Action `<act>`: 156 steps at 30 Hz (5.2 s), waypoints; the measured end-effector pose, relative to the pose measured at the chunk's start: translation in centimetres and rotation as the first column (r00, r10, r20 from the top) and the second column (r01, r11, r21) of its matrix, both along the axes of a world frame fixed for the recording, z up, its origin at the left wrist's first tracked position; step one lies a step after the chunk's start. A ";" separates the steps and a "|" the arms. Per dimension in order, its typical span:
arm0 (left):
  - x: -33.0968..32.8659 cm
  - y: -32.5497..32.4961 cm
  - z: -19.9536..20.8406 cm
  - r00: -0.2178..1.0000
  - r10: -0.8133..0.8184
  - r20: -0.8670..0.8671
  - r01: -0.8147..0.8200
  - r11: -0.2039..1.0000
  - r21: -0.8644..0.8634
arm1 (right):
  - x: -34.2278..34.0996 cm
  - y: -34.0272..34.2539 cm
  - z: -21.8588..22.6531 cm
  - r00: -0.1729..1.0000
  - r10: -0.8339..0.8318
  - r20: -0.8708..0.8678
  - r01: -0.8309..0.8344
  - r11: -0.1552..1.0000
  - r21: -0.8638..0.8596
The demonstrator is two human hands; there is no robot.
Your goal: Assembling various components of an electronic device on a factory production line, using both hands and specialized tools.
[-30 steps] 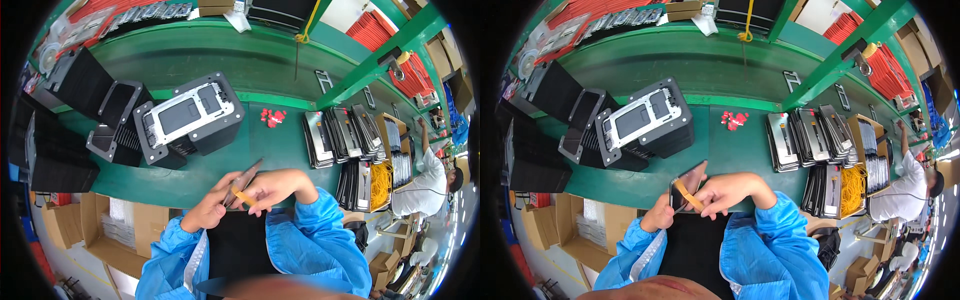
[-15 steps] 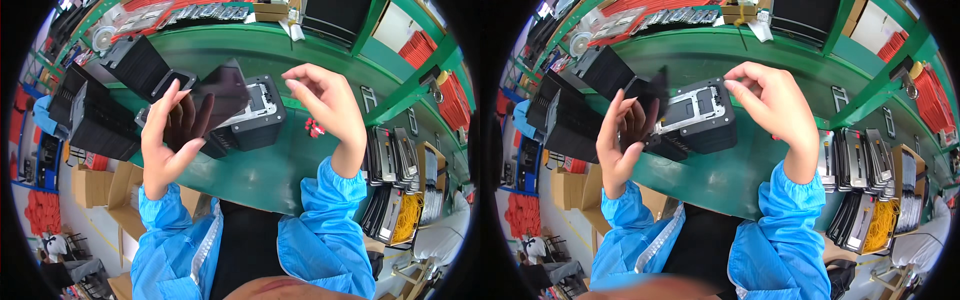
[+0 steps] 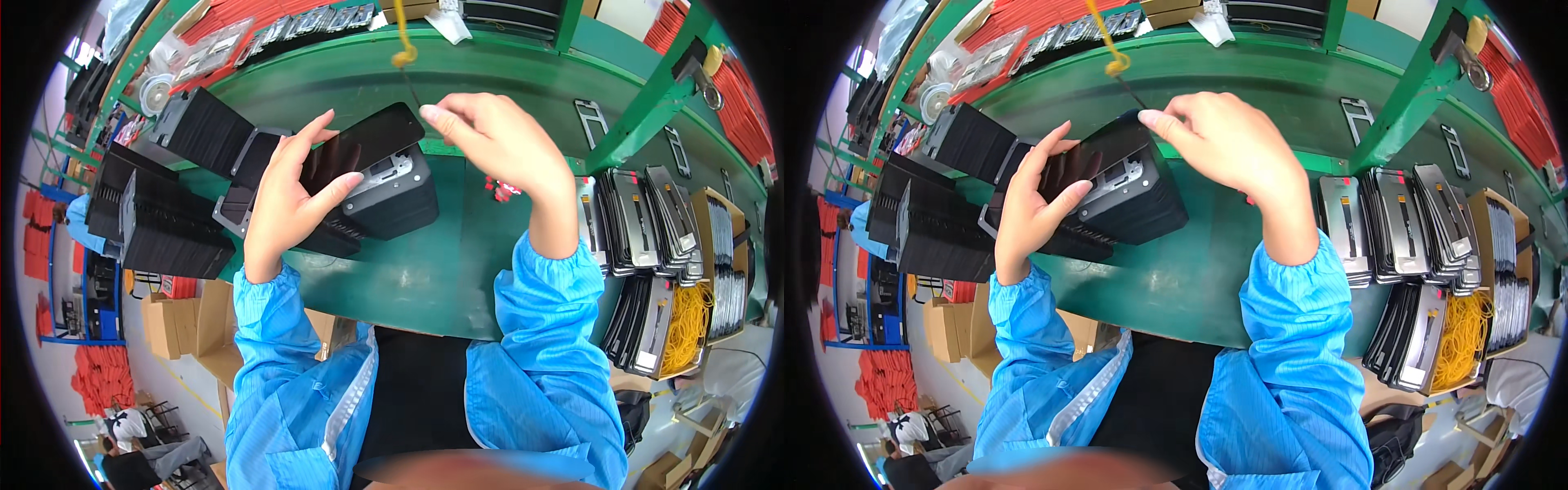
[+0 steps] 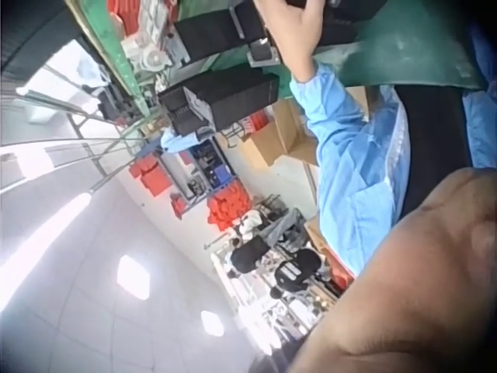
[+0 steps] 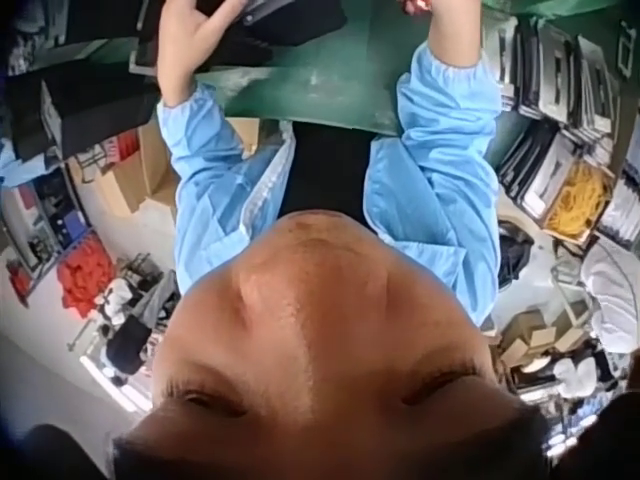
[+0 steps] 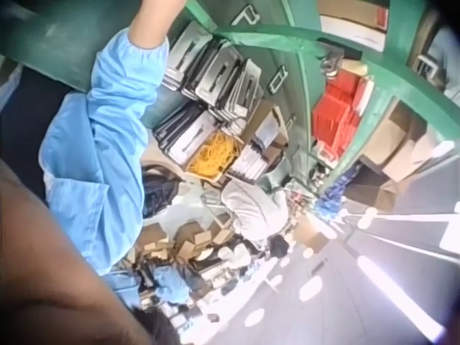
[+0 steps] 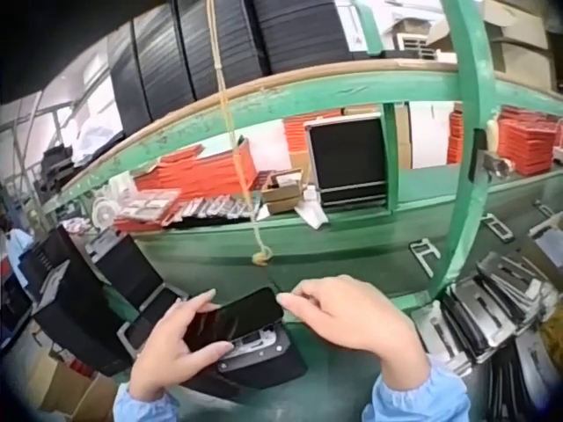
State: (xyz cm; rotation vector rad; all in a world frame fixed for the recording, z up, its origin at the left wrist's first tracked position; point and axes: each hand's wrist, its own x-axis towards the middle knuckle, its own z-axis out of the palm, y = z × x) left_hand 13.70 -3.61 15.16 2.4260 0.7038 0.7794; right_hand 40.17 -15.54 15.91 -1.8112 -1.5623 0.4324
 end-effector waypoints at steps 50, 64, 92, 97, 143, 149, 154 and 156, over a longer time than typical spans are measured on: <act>-7.7 1.8 -2.7 1.000 0.002 -0.005 -0.003 0.985 -0.175 | 3.2 0.2 -1.1 0.998 0.069 -0.016 -0.070 0.927 -0.368; -6.8 1.8 -6.4 0.934 -0.019 0.356 0.172 0.899 -0.403 | -5.0 -0.3 1.9 0.362 0.589 -0.722 -0.637 0.722 0.271; -5.8 2.8 -9.6 0.862 -0.111 0.495 0.197 0.973 -0.124 | -12.9 0.3 -3.4 0.582 0.813 0.010 -0.813 0.582 0.002; -6.1 3.2 -10.0 0.853 -0.122 0.507 0.202 0.974 -0.105 | -11.8 1.6 -4.2 0.666 0.743 0.071 -0.743 0.669 -0.028; -14.0 5.8 -10.9 0.761 0.528 0.378 -0.599 0.794 0.098 | 0.0 -1.3 1.5 0.935 0.115 -0.334 0.010 0.936 0.352; -15.0 6.6 -12.9 0.718 0.431 0.548 -0.563 0.821 0.093 | 4.0 0.2 -0.8 0.888 -0.228 -0.400 0.356 0.890 0.285; -15.1 6.4 -12.2 0.776 0.444 0.447 -0.536 0.838 0.098 | 7.4 0.9 -3.6 0.805 -0.356 -0.475 0.504 0.832 0.232; -14.7 6.9 -12.6 0.785 0.437 0.440 -0.543 0.827 0.148 | 10.2 1.4 -6.3 0.802 -0.430 -0.415 0.534 0.827 0.176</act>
